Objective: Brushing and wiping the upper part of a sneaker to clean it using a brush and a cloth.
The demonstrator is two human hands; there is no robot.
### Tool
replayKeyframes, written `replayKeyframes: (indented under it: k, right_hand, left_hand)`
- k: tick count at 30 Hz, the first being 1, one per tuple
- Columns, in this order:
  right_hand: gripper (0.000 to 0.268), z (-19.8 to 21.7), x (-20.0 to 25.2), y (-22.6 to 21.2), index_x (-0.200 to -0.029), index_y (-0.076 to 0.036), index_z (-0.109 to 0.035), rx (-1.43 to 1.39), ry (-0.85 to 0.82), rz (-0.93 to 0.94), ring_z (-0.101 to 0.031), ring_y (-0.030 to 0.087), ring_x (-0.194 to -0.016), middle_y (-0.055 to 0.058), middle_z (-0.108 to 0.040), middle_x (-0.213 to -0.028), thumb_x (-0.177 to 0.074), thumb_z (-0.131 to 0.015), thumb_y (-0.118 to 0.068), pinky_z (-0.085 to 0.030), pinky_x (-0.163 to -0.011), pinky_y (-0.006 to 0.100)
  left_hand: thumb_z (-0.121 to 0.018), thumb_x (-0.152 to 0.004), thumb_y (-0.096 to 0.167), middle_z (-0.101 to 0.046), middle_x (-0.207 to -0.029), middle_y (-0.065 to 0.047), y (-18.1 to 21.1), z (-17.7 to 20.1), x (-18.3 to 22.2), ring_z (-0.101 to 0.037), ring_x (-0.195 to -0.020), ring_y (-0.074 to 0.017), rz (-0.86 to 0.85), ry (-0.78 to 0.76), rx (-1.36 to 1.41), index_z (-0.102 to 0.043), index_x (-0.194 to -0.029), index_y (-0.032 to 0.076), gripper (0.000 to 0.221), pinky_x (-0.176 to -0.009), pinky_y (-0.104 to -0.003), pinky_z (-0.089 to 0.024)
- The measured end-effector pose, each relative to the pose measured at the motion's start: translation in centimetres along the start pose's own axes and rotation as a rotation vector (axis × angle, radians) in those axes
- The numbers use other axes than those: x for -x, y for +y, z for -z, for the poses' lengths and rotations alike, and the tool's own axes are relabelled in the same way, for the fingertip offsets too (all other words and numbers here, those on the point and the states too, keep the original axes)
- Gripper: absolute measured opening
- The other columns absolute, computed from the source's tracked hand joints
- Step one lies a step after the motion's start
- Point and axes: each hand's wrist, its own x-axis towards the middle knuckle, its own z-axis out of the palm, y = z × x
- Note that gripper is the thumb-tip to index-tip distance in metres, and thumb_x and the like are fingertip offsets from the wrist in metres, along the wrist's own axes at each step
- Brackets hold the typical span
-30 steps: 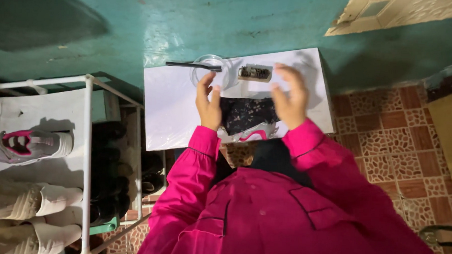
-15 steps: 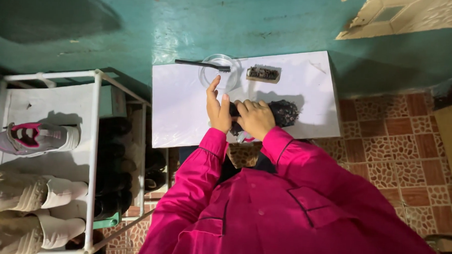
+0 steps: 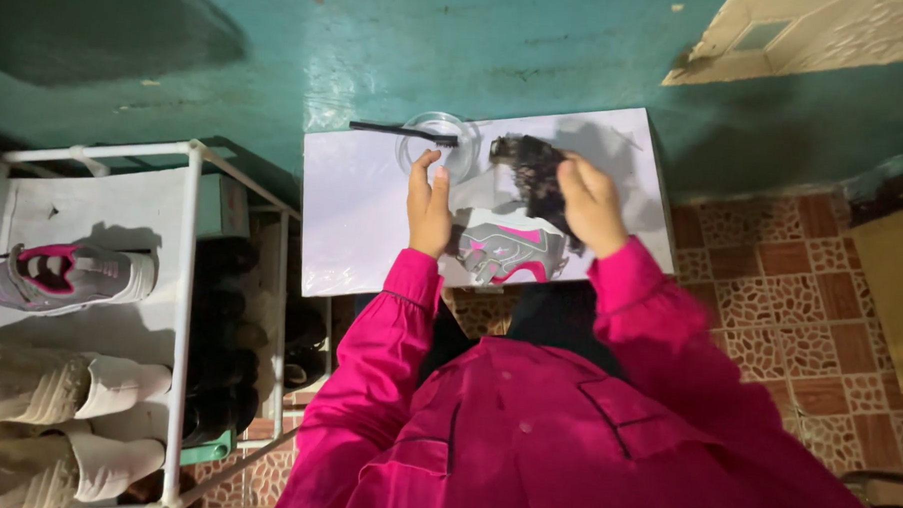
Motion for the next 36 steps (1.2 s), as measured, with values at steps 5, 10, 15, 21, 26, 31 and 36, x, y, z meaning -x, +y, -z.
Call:
replayKeyframes:
  k: [5,10,15,21,26,31,36]
  right_hand:
    - [0.02,-0.8,0.5,-4.4,-0.117,-0.01,-0.074,0.554,-0.022,0.54,-0.072,0.037,-0.092,0.012,-0.075,-0.094,-0.099,-0.07,-0.018,-0.058,-0.075,0.047]
    - [0.028,-3.9,2.0,4.5,-0.098,-0.019,-0.07,0.759,0.005,0.598,-0.067,0.029,-0.081,0.002,-0.062,-0.081,-0.096,-0.068,-0.047,-0.054,-0.071,0.042]
    - [0.044,-4.5,1.4,5.7,-0.071,-0.021,-0.056,0.759,0.063,0.573,-0.065,0.025,-0.069,-0.001,-0.053,-0.066,-0.104,-0.061,-0.048,-0.053,-0.062,0.035]
    - [0.047,-4.7,0.5,11.9,-0.064,-0.021,-0.054,0.679,0.186,0.46,-0.065,0.022,-0.065,-0.002,-0.054,-0.058,-0.101,-0.068,-0.046,-0.052,-0.057,0.033]
    - [0.017,-1.4,-0.4,17.5,-0.103,-0.001,-0.075,0.637,0.237,0.396,-0.071,0.036,-0.082,0.019,-0.072,-0.08,-0.103,-0.063,-0.012,-0.056,-0.074,0.044]
    - [0.016,-0.5,1.3,13.7,-0.093,-0.009,-0.076,0.446,0.097,0.249,-0.072,0.032,-0.083,0.01,-0.071,-0.076,-0.101,-0.067,-0.02,-0.056,-0.074,0.04]
    - [0.02,-4.0,1.4,9.5,-0.083,-0.018,-0.077,0.249,-0.029,0.115,-0.073,0.027,-0.084,0.002,-0.071,-0.073,-0.099,-0.071,-0.027,-0.056,-0.074,0.036]
  left_hand:
    - [-0.06,-0.103,0.031,-0.053,-0.138,-0.022,-0.5,-0.7,-1.6,-0.049,-0.134,-0.0435,-0.423,0.075,-0.472,-0.053,-0.134,0.007,0.04,-0.116,-0.054,-0.036]
    - [-0.051,-0.103,0.043,-0.05,-0.14,-0.017,-1.2,-2.0,-0.4,-0.047,-0.134,-0.0461,-0.436,0.122,-0.833,-0.049,-0.142,0.014,0.049,-0.104,-0.057,-0.045]
    - [-0.051,-0.102,0.04,-0.052,-0.138,-0.016,-2.0,-2.0,-0.5,-0.047,-0.133,-0.0465,-0.423,0.125,-0.86,-0.051,-0.141,0.016,0.046,-0.102,-0.056,-0.046]
    - [-0.053,-0.101,0.037,-0.046,-0.143,-0.015,-1.4,-2.4,-0.2,-0.041,-0.137,-0.0485,-0.326,0.115,-0.896,-0.05,-0.142,0.019,0.045,-0.103,-0.06,-0.044]
    - [-0.054,-0.101,0.036,-0.041,-0.147,-0.015,-1.2,-2.3,-0.1,-0.035,-0.142,-0.0485,-0.254,0.115,-0.885,-0.048,-0.142,0.021,0.044,-0.108,-0.062,-0.039]
    - [-0.054,-0.101,0.034,-0.04,-0.148,-0.015,-1.4,-2.2,-0.1,-0.034,-0.142,-0.049,-0.222,0.096,-0.852,-0.047,-0.142,0.021,0.044,-0.107,-0.063,-0.039]
    - [-0.054,-0.101,0.034,-0.039,-0.148,-0.015,-1.3,-2.1,-0.4,-0.031,-0.144,-0.0493,-0.193,0.061,-0.848,-0.045,-0.143,0.022,0.044,-0.108,-0.063,-0.038]
